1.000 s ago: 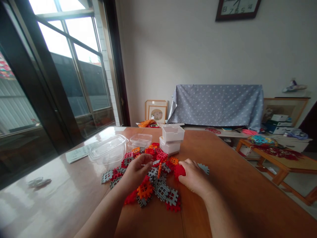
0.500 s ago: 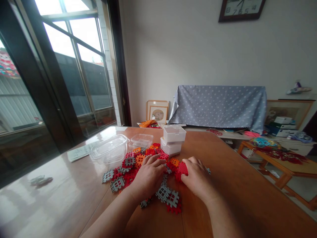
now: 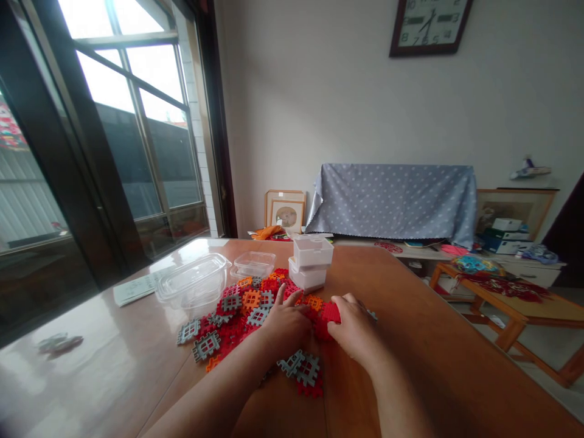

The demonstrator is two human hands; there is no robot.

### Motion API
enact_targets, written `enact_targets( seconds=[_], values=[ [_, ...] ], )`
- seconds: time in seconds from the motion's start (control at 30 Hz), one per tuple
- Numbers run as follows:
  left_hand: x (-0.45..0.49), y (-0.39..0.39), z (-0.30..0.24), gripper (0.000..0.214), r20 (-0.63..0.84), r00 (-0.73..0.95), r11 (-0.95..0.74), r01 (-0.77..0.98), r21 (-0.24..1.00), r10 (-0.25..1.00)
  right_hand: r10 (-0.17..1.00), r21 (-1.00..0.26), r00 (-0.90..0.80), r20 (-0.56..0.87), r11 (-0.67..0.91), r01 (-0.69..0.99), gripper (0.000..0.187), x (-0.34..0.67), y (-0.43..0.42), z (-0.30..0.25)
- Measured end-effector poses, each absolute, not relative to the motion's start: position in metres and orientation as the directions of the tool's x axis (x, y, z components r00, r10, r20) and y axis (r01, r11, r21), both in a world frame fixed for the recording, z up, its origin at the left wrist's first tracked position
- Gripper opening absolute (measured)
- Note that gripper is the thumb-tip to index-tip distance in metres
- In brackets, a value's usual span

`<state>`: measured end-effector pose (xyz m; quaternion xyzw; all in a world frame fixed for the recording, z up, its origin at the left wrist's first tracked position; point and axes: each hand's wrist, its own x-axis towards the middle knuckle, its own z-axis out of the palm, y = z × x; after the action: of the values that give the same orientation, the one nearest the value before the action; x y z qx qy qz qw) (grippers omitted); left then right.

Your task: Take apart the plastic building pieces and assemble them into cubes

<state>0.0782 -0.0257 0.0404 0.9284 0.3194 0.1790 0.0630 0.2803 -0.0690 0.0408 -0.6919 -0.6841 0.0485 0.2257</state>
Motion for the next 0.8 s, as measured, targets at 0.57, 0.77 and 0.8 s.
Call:
enact_targets(
  seconds=[0.57, 0.77, 0.8],
  values=[
    [0.075, -0.025, 0.045, 0.030, 0.350, 0.505, -0.614, 0.622, 0.486, 0.789, 0.990, -0.396, -0.031, 0.141, 0.085, 0.914, 0.041, 0.270, -0.070, 0.039],
    [0.093, -0.041, 0.034, 0.043, 0.079, 0.323, -0.142, 0.175, 0.974, 0.943, 0.992, -0.394, -0.030, 0.121, 0.076, 0.916, 0.039, 0.268, -0.072, 0.041],
    [0.095, -0.043, 0.030, 0.046, 0.021, 0.308, -0.053, 0.096, 0.994, 0.951, 0.991, -0.396, -0.029, 0.130, 0.079, 0.915, 0.040, 0.269, -0.074, 0.043]
  ],
)
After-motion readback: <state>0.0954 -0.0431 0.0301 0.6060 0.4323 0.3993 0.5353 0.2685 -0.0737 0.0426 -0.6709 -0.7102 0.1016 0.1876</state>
